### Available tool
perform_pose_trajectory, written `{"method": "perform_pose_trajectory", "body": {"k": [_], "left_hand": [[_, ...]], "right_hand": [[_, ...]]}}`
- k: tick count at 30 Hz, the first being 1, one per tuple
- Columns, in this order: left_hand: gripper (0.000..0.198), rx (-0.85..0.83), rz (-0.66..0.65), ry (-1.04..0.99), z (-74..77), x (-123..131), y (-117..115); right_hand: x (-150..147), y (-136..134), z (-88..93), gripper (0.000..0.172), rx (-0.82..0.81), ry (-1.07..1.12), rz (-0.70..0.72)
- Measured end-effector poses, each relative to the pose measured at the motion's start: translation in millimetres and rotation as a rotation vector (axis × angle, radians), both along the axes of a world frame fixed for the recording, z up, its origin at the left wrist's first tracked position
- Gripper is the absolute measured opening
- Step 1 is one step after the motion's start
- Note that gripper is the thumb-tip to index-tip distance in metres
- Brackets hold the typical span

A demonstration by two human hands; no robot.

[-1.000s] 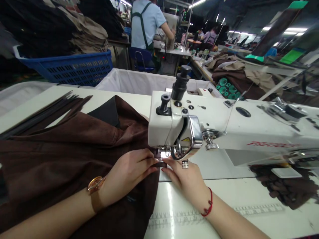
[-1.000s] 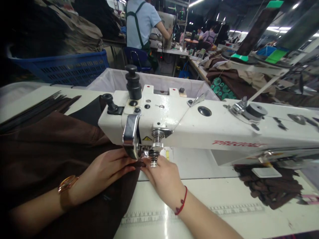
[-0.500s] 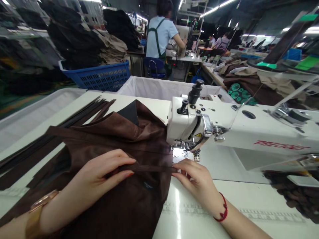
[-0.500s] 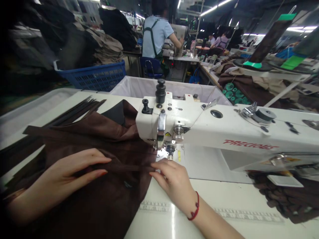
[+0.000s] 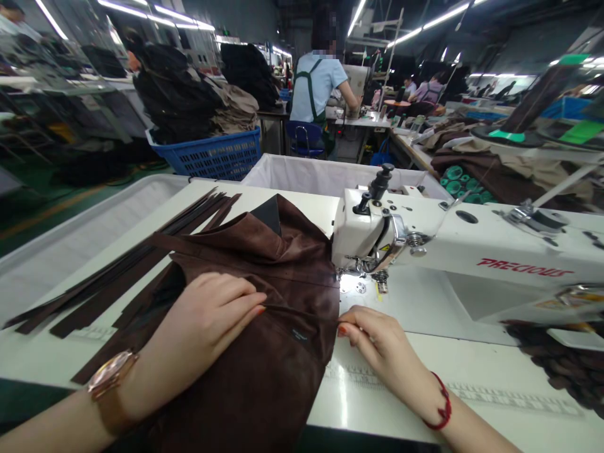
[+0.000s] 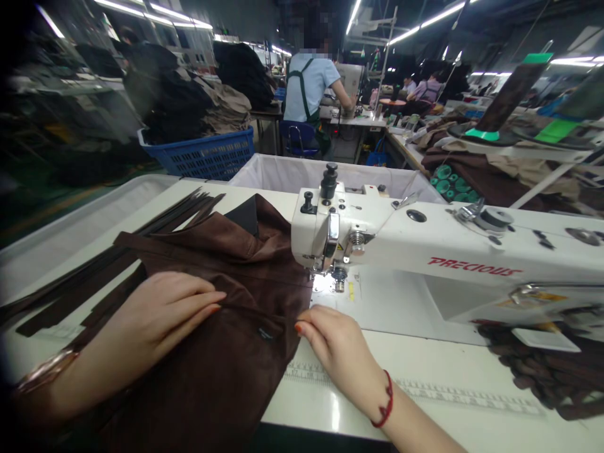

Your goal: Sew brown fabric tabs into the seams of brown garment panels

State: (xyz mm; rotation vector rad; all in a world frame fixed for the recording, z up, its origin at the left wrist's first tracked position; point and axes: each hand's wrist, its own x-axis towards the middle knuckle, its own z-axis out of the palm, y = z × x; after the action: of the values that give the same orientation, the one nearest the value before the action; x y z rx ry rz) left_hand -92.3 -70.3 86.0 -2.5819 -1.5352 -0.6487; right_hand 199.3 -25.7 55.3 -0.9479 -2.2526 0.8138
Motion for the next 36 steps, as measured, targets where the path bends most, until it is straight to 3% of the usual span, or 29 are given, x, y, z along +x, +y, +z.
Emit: {"method": "perform_pose_trajectory", "body": {"k": [3,8,10,13,16,19,24,27,36], "left_hand": [[0.028,0.092,-0.023,0.154,2.9,26.1,11.4],[0.023,-0.085,-0.191,-0.022,-12.7,69.1,37.5],[0.022,-0.173,-0.207,-0.098,-23.2,74.9,52.2],[0.023,-0.175,-0.204,-0.070,-38.4,77.7,78.6],[0.021,-0.179,-0.194,-0.027,-53.8,81.1,102.2],[0.018,-0.229,-0.192,-0.049,-68.3,83.2,114.0],[0.019,-0.291,-0.246,-0.168,-77.8,79.3,115.1],[0.020,-0.246,-0.196,-0.127,-78.8,79.3,115.5],[0.028,-0.180,-0.163,-0.160,-91.3,83.2,114.0]], "right_hand": [[-8.6,4.7,1.7,0.031,-0.251,0.028,0.009],[-12.2,19.2,-7.3,0.036,-0.573,0.159,-0.004],[-6.7,26.4,-13.2,0.032,-0.491,0.098,-0.072],[2.4,33.5,-21.1,0.017,-0.098,-0.208,-0.169],[4.2,32.7,-28.4,0.016,0.234,-0.515,-0.129],[1.0,27.4,-35.5,0.018,0.415,-0.604,-0.080],[-0.9,22.7,-39.8,0.017,0.510,-0.574,-0.100],[-1.0,22.8,-38.7,0.020,0.546,-0.564,-0.103],[-3.3,22.0,-43.0,0.029,0.518,-0.602,-0.121]]}}
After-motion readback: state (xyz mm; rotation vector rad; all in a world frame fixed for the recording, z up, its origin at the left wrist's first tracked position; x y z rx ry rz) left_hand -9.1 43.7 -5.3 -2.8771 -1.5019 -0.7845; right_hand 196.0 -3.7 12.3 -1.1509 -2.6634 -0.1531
